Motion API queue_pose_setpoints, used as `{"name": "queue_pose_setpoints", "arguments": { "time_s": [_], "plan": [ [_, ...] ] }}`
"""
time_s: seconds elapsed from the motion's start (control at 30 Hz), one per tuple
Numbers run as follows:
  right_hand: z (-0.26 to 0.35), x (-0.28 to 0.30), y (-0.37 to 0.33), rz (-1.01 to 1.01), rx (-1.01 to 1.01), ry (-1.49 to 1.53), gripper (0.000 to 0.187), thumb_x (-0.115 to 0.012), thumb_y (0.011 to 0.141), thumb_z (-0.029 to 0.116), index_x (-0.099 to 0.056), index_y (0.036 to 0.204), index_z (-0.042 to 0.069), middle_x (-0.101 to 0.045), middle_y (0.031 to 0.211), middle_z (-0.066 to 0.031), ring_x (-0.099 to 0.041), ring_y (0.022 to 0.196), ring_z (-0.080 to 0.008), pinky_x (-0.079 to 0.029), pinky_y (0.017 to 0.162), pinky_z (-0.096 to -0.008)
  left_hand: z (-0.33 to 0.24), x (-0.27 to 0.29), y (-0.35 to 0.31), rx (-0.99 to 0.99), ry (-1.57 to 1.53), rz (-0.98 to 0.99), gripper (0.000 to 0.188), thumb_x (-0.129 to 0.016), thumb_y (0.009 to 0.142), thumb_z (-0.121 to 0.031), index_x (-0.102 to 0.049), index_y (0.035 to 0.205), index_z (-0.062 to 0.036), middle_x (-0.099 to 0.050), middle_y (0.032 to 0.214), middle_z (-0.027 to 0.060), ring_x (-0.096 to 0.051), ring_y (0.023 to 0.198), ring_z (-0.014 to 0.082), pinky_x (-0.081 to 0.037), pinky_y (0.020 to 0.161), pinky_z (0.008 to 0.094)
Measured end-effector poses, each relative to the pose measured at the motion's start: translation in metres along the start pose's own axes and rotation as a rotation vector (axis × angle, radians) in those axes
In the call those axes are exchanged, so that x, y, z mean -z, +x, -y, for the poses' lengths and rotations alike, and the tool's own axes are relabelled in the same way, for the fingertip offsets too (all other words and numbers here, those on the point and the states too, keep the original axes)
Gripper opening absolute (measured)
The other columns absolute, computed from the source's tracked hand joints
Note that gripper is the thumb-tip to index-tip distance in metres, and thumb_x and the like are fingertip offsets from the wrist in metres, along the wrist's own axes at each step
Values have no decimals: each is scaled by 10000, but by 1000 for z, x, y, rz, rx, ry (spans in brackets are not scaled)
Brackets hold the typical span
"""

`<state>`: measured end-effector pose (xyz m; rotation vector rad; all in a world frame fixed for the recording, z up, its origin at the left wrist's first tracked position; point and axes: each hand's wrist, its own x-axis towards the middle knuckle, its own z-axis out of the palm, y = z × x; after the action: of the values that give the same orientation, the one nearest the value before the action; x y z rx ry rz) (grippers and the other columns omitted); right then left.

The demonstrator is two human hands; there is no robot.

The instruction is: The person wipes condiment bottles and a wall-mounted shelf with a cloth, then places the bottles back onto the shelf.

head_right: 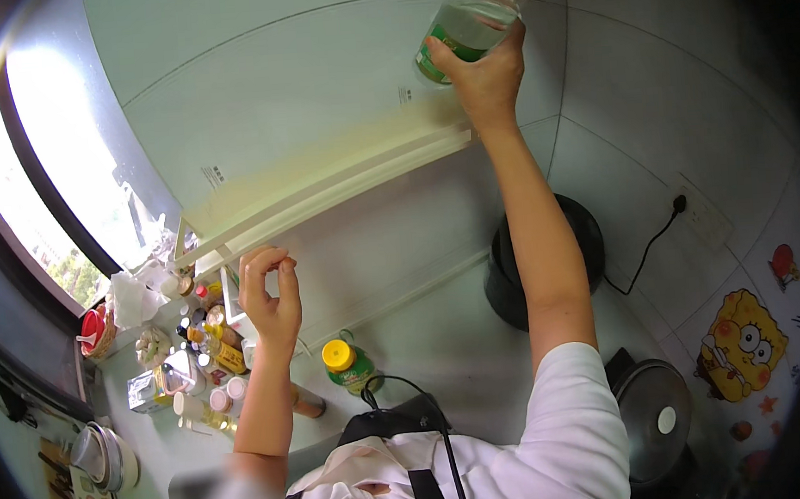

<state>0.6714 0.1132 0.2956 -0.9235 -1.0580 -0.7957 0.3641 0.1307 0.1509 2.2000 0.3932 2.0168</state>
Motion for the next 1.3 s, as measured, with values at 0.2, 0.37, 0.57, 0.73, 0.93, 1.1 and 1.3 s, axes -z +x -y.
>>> {"name": "queue_pose_setpoints", "arguments": {
  "time_s": [0.2, 0.37, 0.57, 0.73, 0.93, 1.1, 1.3],
  "plan": [
    [62, 38, -54, 29, -327, 487, 693, -775, 655, 169, -399, 1214, 7, -529, 1102, -120, -557, 1013, -207, -478, 848, -328, 5, 4, -8, 58, -27, 2, 161, -584, 787, 85, -578, 929, 10, -582, 869, 122, -566, 706, 186, -477, 639, 264],
    [98, 74, -136, 219, -531, 580, 735, -766, 623, 113, -382, 1239, -1, -526, 1101, -112, -552, 1015, -195, -467, 866, -322, 6, 11, -23, 134, -38, 74, 179, -596, 797, 61, -584, 966, 6, -583, 897, 101, -574, 731, 157, -475, 675, 253],
    [69, 106, -277, 489, -800, 320, 752, -790, 586, 151, -402, 1215, 12, -534, 1107, -105, -550, 1025, -220, -444, 897, -339, 2, -1, -53, 439, -141, 314, 365, -632, 776, 41, -560, 1126, -31, -579, 969, 87, -581, 753, 134, -481, 696, 256],
    [60, 105, -343, 751, -759, 42, 761, -805, 603, 196, -395, 1218, 15, -538, 1124, -149, -554, 1054, -248, -445, 893, -347, 2, -12, -73, 543, -203, 578, 507, -679, 757, -6, -506, 1229, -69, -551, 1069, 96, -580, 837, 158, -490, 720, 279],
    [35, 102, -408, 879, -762, -70, 781, -826, 591, 216, -388, 1214, 43, -514, 1142, -178, -547, 1053, -330, -459, 870, -394, 2, -26, -89, 603, -156, 753, 541, -702, 760, -62, -490, 1257, -100, -547, 1083, 106, -580, 873, 193, -498, 739, 312],
    [32, 99, -440, 867, -715, -63, 806, -834, 582, 222, -378, 1222, 42, -503, 1138, -178, -535, 1049, -345, -456, 866, -407, 8, -34, -99, 630, -157, 769, 485, -700, 761, -58, -526, 1212, -79, -561, 1031, 100, -587, 832, 188, -498, 730, 309],
    [34, 93, -465, 814, -713, -41, 827, -841, 574, 204, -368, 1225, 15, -487, 1142, -199, -511, 1070, -355, -437, 893, -411, 9, -46, -109, 687, -65, 728, 449, -715, 749, -69, -556, 1168, -56, -561, 930, 82, -567, 750, 173, -487, 697, 307]
  ]
}}
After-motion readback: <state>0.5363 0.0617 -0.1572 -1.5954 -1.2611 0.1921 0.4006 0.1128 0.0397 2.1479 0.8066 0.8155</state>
